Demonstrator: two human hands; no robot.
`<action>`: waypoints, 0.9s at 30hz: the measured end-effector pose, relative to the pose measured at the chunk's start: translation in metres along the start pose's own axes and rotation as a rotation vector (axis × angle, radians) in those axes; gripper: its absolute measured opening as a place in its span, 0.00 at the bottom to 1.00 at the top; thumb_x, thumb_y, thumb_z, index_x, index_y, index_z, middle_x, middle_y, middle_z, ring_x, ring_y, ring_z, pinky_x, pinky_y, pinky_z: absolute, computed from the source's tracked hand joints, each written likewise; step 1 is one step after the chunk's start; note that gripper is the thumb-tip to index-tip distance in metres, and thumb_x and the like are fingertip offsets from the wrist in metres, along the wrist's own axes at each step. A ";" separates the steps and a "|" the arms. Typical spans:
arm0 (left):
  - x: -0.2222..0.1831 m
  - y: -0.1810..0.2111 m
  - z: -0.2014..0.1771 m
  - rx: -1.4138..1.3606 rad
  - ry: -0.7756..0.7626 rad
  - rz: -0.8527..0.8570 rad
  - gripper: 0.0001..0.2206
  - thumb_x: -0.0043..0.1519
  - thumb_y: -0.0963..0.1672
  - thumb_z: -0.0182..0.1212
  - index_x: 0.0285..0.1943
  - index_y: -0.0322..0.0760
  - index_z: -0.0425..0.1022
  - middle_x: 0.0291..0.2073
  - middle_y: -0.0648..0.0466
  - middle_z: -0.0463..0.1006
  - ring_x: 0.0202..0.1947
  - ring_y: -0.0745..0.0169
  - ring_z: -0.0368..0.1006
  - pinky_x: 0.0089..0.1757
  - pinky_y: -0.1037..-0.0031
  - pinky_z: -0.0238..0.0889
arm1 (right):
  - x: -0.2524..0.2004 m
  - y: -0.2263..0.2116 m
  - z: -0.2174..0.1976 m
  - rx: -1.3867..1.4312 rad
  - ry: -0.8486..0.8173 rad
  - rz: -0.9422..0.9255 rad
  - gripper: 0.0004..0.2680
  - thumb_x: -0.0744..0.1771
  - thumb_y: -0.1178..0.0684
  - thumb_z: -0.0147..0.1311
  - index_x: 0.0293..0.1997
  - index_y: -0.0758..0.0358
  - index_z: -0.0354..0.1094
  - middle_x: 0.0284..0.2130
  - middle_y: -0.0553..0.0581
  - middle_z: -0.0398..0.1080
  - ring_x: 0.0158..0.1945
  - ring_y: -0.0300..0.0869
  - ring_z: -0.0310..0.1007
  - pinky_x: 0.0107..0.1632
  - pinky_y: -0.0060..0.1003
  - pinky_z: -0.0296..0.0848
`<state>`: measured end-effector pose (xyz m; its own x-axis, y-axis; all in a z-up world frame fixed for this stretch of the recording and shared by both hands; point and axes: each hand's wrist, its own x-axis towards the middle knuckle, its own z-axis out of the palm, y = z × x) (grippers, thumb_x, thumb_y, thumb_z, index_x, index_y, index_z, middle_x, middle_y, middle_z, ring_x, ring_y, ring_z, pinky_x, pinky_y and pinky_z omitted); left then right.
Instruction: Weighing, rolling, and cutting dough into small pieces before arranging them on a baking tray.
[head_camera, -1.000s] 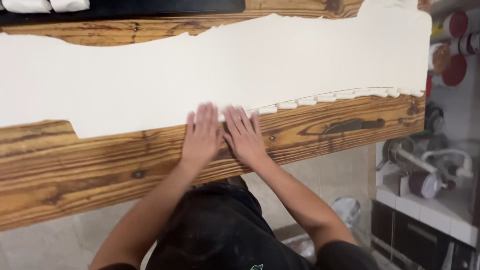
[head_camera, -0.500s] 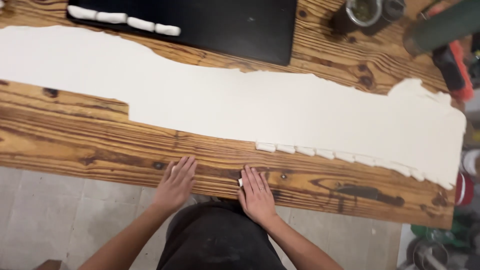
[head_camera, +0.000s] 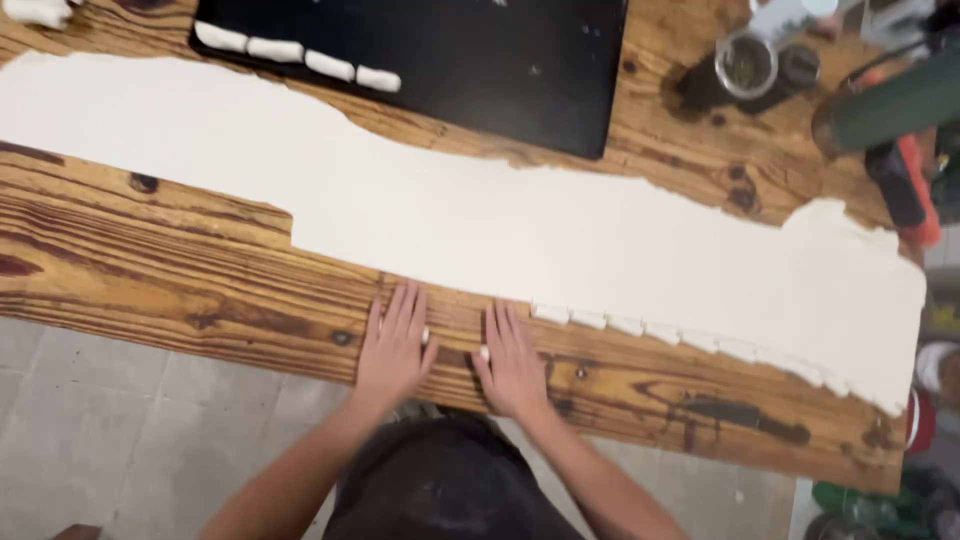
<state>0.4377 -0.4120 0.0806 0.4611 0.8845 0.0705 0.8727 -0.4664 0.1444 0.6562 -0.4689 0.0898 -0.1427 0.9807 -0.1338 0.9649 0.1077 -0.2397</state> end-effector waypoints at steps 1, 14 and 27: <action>-0.019 -0.003 0.002 0.001 -0.002 -0.021 0.33 0.67 0.54 0.37 0.80 0.36 0.52 0.78 0.46 0.53 0.79 0.51 0.45 0.71 0.52 0.33 | -0.018 0.008 0.008 0.000 -0.009 -0.019 0.26 0.72 0.38 0.34 0.79 0.61 0.42 0.77 0.61 0.43 0.78 0.52 0.42 0.75 0.46 0.43; 0.192 -0.124 0.004 -0.912 -0.443 -0.444 0.15 0.71 0.50 0.41 0.51 0.39 0.70 0.46 0.49 0.77 0.50 0.56 0.72 0.54 0.62 0.63 | 0.152 0.046 -0.035 0.870 0.123 0.434 0.18 0.72 0.45 0.37 0.67 0.64 0.59 0.60 0.60 0.67 0.62 0.46 0.66 0.64 0.43 0.65; 0.417 -0.177 -0.020 -0.669 -0.397 0.074 0.14 0.51 0.35 0.72 0.44 0.38 0.83 0.37 0.52 0.82 0.37 0.58 0.76 0.38 0.70 0.68 | 0.382 0.079 -0.076 0.625 0.344 -0.114 0.11 0.63 0.69 0.65 0.46 0.60 0.77 0.41 0.51 0.69 0.45 0.42 0.72 0.48 0.32 0.68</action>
<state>0.4721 0.0400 0.1044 0.6474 0.7244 -0.2369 0.6134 -0.3107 0.7261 0.6946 -0.0735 0.0933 -0.0584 0.9758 0.2106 0.6268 0.2000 -0.7530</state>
